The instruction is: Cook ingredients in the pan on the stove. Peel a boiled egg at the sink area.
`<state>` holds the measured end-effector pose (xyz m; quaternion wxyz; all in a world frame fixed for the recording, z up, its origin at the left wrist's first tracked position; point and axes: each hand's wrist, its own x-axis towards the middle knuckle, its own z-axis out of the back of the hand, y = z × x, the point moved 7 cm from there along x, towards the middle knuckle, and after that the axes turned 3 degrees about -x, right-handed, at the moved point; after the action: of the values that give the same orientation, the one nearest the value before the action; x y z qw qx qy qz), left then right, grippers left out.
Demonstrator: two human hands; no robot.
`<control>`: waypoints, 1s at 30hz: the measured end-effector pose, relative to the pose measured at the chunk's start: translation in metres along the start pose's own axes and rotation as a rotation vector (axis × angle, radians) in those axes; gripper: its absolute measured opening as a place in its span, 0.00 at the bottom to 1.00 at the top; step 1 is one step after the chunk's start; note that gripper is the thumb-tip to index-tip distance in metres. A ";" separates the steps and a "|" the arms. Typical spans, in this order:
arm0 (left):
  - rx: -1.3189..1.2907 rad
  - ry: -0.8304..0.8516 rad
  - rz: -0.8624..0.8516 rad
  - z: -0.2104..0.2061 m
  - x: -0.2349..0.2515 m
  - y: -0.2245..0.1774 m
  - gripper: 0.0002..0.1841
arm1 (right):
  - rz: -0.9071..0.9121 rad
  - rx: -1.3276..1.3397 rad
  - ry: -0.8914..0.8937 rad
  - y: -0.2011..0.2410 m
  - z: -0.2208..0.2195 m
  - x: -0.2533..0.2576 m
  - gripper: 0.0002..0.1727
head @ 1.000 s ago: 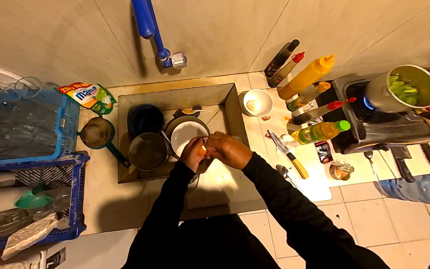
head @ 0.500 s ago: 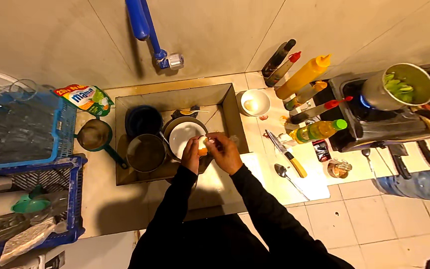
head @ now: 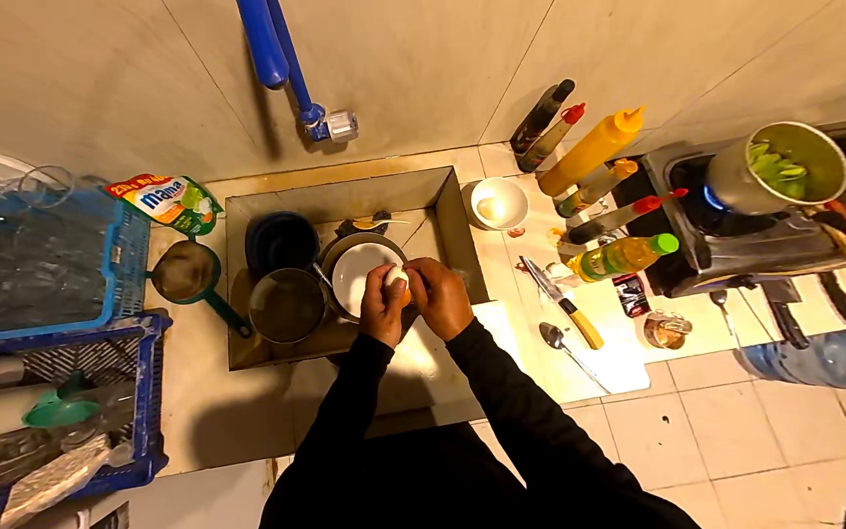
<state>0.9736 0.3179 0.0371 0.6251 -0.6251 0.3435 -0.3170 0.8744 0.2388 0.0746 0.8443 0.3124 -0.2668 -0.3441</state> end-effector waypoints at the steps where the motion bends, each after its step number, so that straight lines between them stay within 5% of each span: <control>1: 0.004 0.010 -0.001 0.001 0.001 0.000 0.22 | 0.001 0.015 0.006 -0.001 0.001 0.001 0.12; 6: 0.045 0.061 -0.022 0.005 0.003 -0.002 0.21 | -0.045 0.230 0.075 -0.012 0.001 0.004 0.12; 18: -0.063 0.097 -0.007 0.002 -0.002 0.001 0.23 | -0.011 0.021 0.053 -0.001 0.012 0.008 0.07; 24: -0.625 0.104 0.247 -0.003 0.000 0.013 0.24 | -0.120 -0.009 0.003 -0.022 0.028 0.012 0.07; 28: -0.625 0.087 0.334 -0.001 0.003 0.014 0.26 | -0.180 -0.187 0.181 -0.037 0.033 0.013 0.16; 30: -0.580 0.074 0.358 -0.001 0.005 0.013 0.26 | -0.010 -0.181 0.189 -0.019 0.030 0.011 0.17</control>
<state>0.9750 0.3129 0.0244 0.4543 -0.6948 0.5458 -0.1140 0.8530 0.2099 0.0838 0.8886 0.2674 -0.1523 -0.3402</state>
